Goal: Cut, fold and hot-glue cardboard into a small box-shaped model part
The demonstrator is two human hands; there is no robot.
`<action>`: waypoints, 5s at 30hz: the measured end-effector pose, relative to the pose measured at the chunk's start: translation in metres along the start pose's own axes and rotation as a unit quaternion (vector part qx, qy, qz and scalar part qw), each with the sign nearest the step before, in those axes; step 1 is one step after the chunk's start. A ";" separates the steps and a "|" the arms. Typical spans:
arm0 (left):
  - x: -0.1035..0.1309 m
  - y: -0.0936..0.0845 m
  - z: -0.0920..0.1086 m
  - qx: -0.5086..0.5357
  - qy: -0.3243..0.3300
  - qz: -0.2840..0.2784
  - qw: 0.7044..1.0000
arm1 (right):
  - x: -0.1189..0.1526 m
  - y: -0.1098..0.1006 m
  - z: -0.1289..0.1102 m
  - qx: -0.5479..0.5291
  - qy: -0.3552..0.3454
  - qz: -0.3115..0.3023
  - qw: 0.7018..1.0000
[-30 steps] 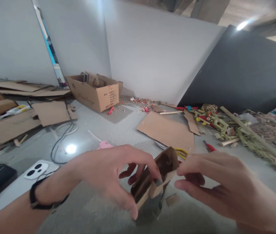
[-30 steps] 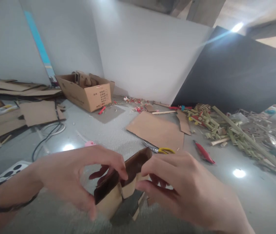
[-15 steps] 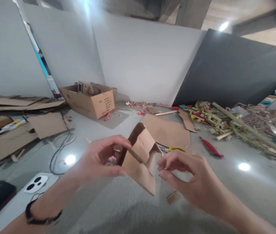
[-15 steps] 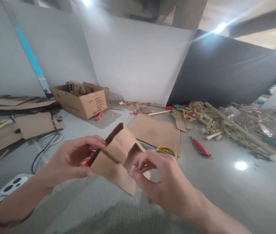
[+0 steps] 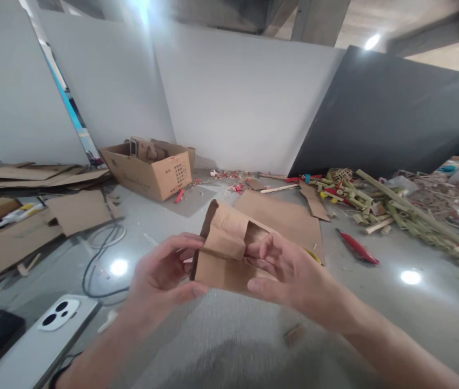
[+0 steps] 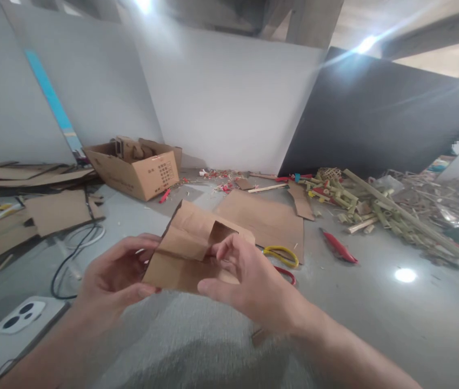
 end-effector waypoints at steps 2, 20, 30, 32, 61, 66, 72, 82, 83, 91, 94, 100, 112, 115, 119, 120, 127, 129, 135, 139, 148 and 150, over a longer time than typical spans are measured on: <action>0.002 0.003 0.002 -0.008 0.011 -0.009 1.000 | -0.005 -0.001 0.004 -0.065 0.012 -0.010 0.998; 0.015 0.024 0.023 -0.092 0.071 -0.057 0.992 | -0.007 -0.007 0.010 -0.092 0.044 0.045 0.994; 0.019 0.027 0.025 -0.099 0.076 -0.058 0.990 | -0.008 -0.009 0.007 -0.066 -0.014 0.057 0.996; 0.019 0.027 0.024 -0.099 0.076 -0.057 0.990 | -0.008 -0.009 0.004 -0.061 -0.016 0.061 0.996; 0.018 0.033 0.030 -0.089 0.079 -0.069 0.990 | -0.002 -0.007 -0.017 0.030 -0.057 0.033 0.997; 0.018 0.033 0.026 -0.091 0.071 -0.076 0.990 | -0.002 -0.008 -0.016 0.026 -0.050 0.032 0.998; 0.019 0.033 0.027 -0.099 0.080 -0.077 0.989 | -0.003 -0.008 -0.015 0.027 -0.061 0.032 0.997; 0.018 0.032 0.031 -0.100 0.106 -0.071 0.987 | -0.002 -0.006 -0.010 0.011 -0.059 0.033 0.998; 0.018 0.032 0.032 -0.102 0.108 -0.071 0.986 | -0.002 -0.006 -0.010 0.015 -0.059 0.035 0.998; 0.019 0.033 0.033 -0.106 0.109 -0.077 0.985 | -0.003 -0.007 -0.012 0.016 -0.062 0.037 0.997; 0.018 0.032 0.031 -0.103 0.099 -0.073 0.987 | -0.003 -0.007 -0.011 0.007 -0.060 0.046 0.997; 0.016 0.025 0.014 -0.089 0.039 -0.056 0.994 | -0.006 -0.011 -0.003 0.013 -0.058 0.073 0.996; 0.026 0.015 -0.045 -0.110 -0.126 0.017 0.986 | -0.023 -0.033 0.034 0.066 -0.043 0.133 0.988; 0.022 0.022 -0.034 -0.174 -0.108 0.006 0.979 | -0.021 -0.033 0.034 0.072 -0.065 0.143 0.985; 0.016 0.029 -0.012 -0.224 -0.030 0.001 0.974 | -0.018 -0.031 0.023 0.170 -0.088 0.145 0.971; 0.015 0.028 -0.007 -0.239 -0.009 0.005 0.971 | -0.016 -0.031 0.019 0.217 -0.091 0.151 0.960; 0.030 0.046 0.030 -0.438 0.215 -0.005 0.873 | 0.033 -0.009 -0.053 0.499 -0.292 0.183 0.795; 0.041 0.057 0.036 -0.493 0.287 -0.015 0.822 | 0.044 0.008 -0.056 0.524 -0.315 0.117 0.782; 0.062 0.083 0.041 -0.538 0.362 -0.065 0.759 | 0.045 0.027 -0.034 0.604 -0.270 0.023 0.750; 0.065 0.089 0.040 -0.552 0.349 -0.085 0.752 | 0.038 0.033 -0.028 0.619 -0.267 0.003 0.738; 0.069 0.094 0.040 -0.565 0.343 -0.086 0.745 | 0.032 0.038 -0.015 0.645 -0.248 -0.003 0.723; 0.071 0.097 0.042 -0.572 0.357 -0.100 0.732 | 0.029 0.037 -0.009 0.638 -0.230 0.003 0.735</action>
Point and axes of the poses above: each hand's wrist, its own x-axis away from the middle knuckle, its own y-axis out of the palm, z = x × y, the point moved 10 cm from there along -x, towards the middle knuckle
